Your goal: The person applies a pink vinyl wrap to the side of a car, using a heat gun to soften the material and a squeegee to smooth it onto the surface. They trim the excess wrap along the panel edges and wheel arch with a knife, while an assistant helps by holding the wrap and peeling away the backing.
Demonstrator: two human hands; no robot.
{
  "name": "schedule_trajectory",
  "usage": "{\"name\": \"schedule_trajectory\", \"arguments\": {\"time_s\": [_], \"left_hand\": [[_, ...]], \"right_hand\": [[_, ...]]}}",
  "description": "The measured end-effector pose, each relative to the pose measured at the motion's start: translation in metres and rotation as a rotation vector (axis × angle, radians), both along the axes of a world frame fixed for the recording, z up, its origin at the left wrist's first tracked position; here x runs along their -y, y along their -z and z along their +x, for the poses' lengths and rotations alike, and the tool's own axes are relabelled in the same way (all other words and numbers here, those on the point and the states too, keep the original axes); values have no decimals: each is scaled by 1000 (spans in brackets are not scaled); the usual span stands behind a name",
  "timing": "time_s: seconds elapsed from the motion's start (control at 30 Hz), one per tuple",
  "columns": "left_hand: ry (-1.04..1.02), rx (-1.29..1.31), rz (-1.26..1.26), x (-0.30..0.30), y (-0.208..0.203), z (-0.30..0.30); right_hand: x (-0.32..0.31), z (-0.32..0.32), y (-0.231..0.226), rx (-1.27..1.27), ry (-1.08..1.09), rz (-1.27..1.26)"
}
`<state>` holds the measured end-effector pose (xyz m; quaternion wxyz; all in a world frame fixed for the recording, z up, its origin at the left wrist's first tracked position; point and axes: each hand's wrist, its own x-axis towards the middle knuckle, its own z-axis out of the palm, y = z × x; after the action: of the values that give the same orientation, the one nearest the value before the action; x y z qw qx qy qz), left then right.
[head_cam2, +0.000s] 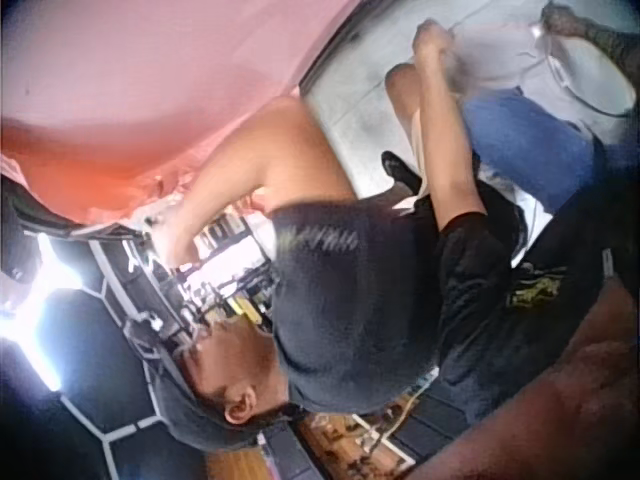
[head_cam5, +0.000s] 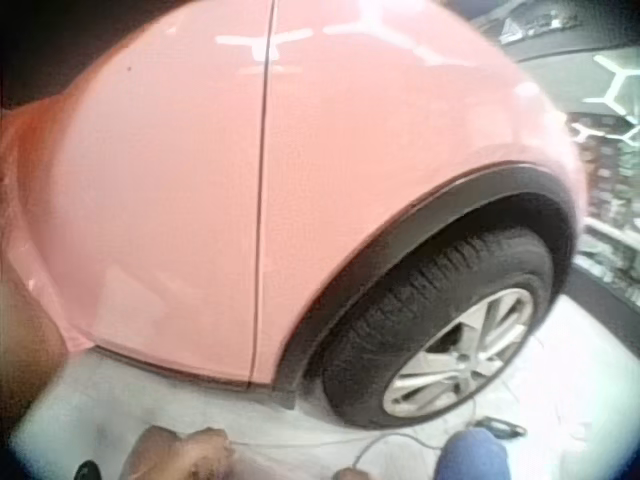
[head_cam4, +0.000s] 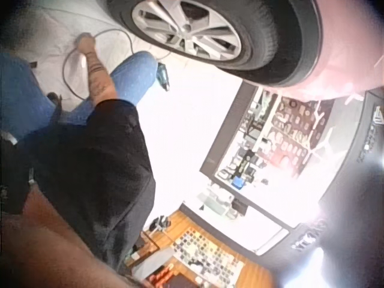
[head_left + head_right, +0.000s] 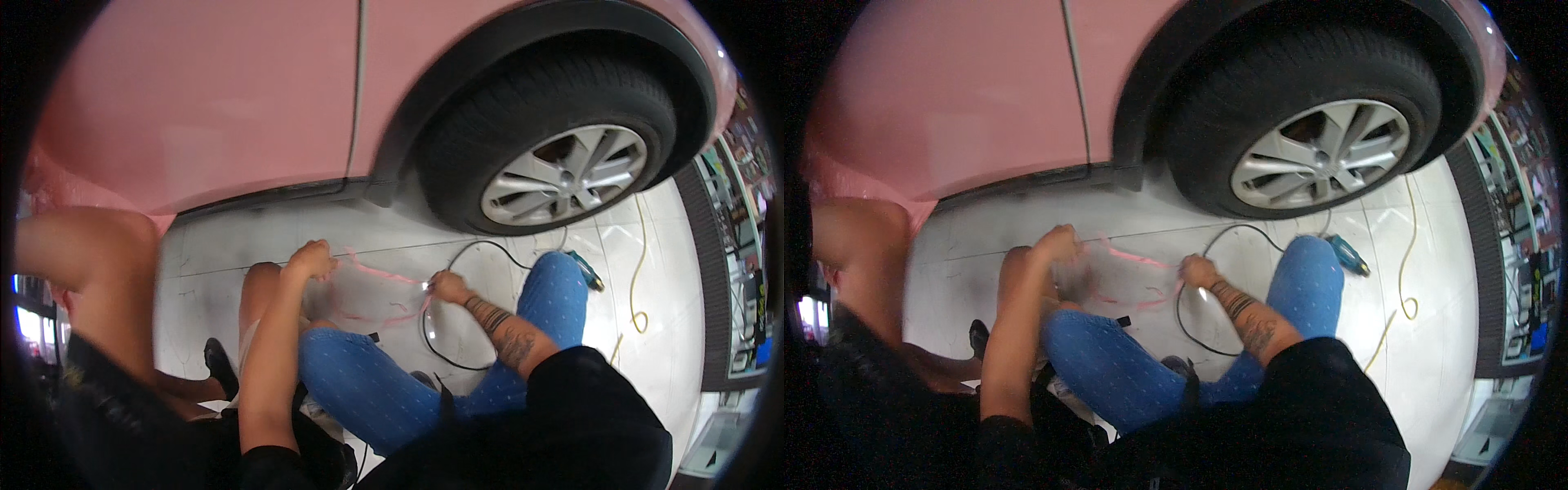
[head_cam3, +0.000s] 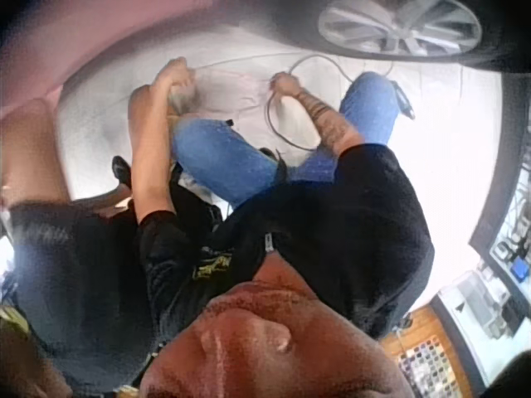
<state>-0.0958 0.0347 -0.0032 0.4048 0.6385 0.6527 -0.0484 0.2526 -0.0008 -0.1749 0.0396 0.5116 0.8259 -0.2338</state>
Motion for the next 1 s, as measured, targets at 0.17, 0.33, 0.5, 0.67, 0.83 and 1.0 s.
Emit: {"name": "schedule_trajectory", "arguments": {"time_s": [0.17,0.33,0.5,0.67,0.83,1.0], "left_hand": [[221,276,4,-8,-42,65],[176,393,0,8,-57,102],[136,484,6,3,-70,132],[344,1087,262,45,-85,345],[148,1079,253,81,-132,343],[-507,959,686,184,-166,249]], "right_hand": [[-48,154,-63,87,21,-48],[-68,248,-209,319,265,175],[-11,405,-333,16,631,44],[5,251,-395,-299,253,90],[9,181,-399,-557,91,-12],[-54,100,-400,-711,-195,-209]]}}
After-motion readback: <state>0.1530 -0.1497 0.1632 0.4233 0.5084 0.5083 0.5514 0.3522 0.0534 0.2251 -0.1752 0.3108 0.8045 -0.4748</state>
